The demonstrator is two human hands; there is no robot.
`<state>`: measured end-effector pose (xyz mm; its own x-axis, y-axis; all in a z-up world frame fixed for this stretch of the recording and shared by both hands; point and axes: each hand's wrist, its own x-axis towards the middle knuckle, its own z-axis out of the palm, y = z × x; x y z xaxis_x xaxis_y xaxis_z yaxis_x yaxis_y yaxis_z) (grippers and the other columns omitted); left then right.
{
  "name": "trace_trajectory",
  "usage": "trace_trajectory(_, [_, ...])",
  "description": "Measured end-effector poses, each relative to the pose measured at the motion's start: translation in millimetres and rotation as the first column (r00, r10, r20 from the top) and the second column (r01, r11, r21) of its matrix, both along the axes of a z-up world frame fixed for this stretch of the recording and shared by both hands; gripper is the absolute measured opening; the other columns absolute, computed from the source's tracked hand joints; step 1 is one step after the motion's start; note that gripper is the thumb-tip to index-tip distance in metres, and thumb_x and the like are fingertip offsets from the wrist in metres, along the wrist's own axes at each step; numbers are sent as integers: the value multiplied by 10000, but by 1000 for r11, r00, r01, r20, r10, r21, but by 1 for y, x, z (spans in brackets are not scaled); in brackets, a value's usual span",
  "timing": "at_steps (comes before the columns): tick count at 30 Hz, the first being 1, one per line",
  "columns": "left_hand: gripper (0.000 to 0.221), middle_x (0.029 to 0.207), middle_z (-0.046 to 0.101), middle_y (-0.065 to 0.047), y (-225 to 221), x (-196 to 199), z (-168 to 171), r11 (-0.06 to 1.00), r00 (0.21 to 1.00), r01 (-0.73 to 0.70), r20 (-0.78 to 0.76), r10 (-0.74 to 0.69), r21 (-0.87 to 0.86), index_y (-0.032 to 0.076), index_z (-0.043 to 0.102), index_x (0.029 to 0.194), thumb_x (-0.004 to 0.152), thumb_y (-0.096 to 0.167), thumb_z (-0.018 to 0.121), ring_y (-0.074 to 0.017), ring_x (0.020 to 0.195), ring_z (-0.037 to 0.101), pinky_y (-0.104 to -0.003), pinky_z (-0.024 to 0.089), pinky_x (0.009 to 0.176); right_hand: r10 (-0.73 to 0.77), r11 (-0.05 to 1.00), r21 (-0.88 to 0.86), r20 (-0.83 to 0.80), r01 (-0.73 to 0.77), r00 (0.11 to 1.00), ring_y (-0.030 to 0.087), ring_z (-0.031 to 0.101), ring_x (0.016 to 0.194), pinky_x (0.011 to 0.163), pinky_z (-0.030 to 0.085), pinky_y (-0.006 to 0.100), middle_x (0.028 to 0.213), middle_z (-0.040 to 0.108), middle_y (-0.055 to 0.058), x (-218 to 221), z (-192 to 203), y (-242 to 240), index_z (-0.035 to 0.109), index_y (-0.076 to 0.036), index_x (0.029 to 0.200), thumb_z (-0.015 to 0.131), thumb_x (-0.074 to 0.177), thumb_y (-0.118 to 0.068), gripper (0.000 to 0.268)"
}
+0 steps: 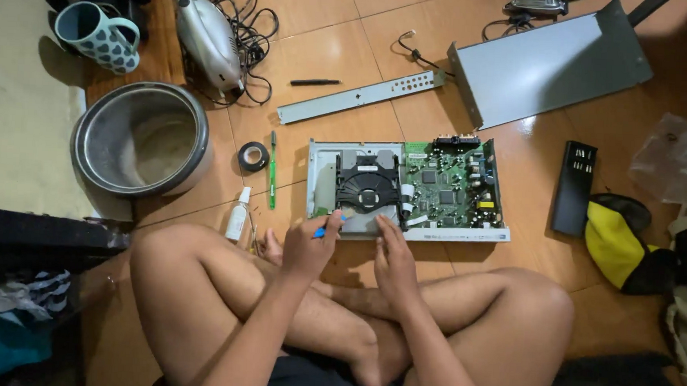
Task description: Cleaning and wiping the internal components and chassis of an electronic device using a small tool and a brush.
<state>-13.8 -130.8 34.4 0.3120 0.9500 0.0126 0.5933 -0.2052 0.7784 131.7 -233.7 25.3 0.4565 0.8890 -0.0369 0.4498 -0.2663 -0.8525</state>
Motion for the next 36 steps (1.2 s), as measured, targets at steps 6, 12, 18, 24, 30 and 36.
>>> trace_trajectory(6, [399, 516, 686, 34, 4, 3, -14, 967, 986, 21, 167, 22, -252, 246, 802, 751, 983, 509, 612, -189, 566, 723, -346, 591, 777, -39, 999, -25, 71, 41, 997, 415, 595, 1272, 1005, 567, 497, 1460, 555, 145, 0, -13, 1, 601, -53, 1404, 595, 983, -45, 421])
trace_trajectory(12, [417, 467, 621, 15, 5, 14, -15, 956, 961, 59, 274, 23, -288, 215, 784, 705, 993, 480, 639, -164, 516, 670, -339, 596, 708, -83, 996, -12, 143, 86, 986, 341, 666, 1176, 927, 608, 447, 1352, 617, 45, 3, -30, -1, 698, -134, 1295, 680, 950, -111, 346])
trace_trajectory(18, [342, 520, 650, 23, 7, 13, -10, 945, 974, 27, 223, 49, -327, 257, 777, 718, 976, 449, 662, -164, 606, 683, -326, 593, 742, -77, 996, -24, 190, 83, 979, 385, 679, 1126, 867, 633, 458, 1391, 579, 59, 0, -28, -2, 697, -136, 1304, 691, 944, -113, 361])
trace_trajectory(24, [393, 606, 707, -57, 11, 16, -1, 972, 992, 43, 128, -13, -232, 226, 815, 807, 995, 521, 636, -319, 670, 717, -441, 593, 750, -58, 998, -22, 177, 63, 982, 410, 673, 1131, 869, 634, 464, 1418, 574, 74, -1, -30, -2, 672, -136, 1340, 704, 922, -72, 424])
trace_trajectory(30, [427, 750, 763, -44, 3, 18, -12, 962, 997, -5, 69, 25, -274, 214, 799, 877, 1002, 552, 571, -314, 787, 740, -469, 597, 752, -30, 997, -64, 214, 45, 976, 356, 692, 1110, 844, 636, 440, 1449, 542, 31, 4, -35, -2, 644, -177, 1362, 680, 954, -139, 412])
trace_trajectory(36, [396, 1063, 756, -163, -10, 24, -44, 788, 898, 45, 370, 237, -614, 113, 690, 1311, 981, 303, 580, -183, 574, 581, -357, 567, 365, 147, 973, -216, 331, -77, 932, 504, 688, 967, 819, 637, 596, 1557, 396, 115, 3, -13, 8, 472, -173, 1459, 677, 907, -153, 590])
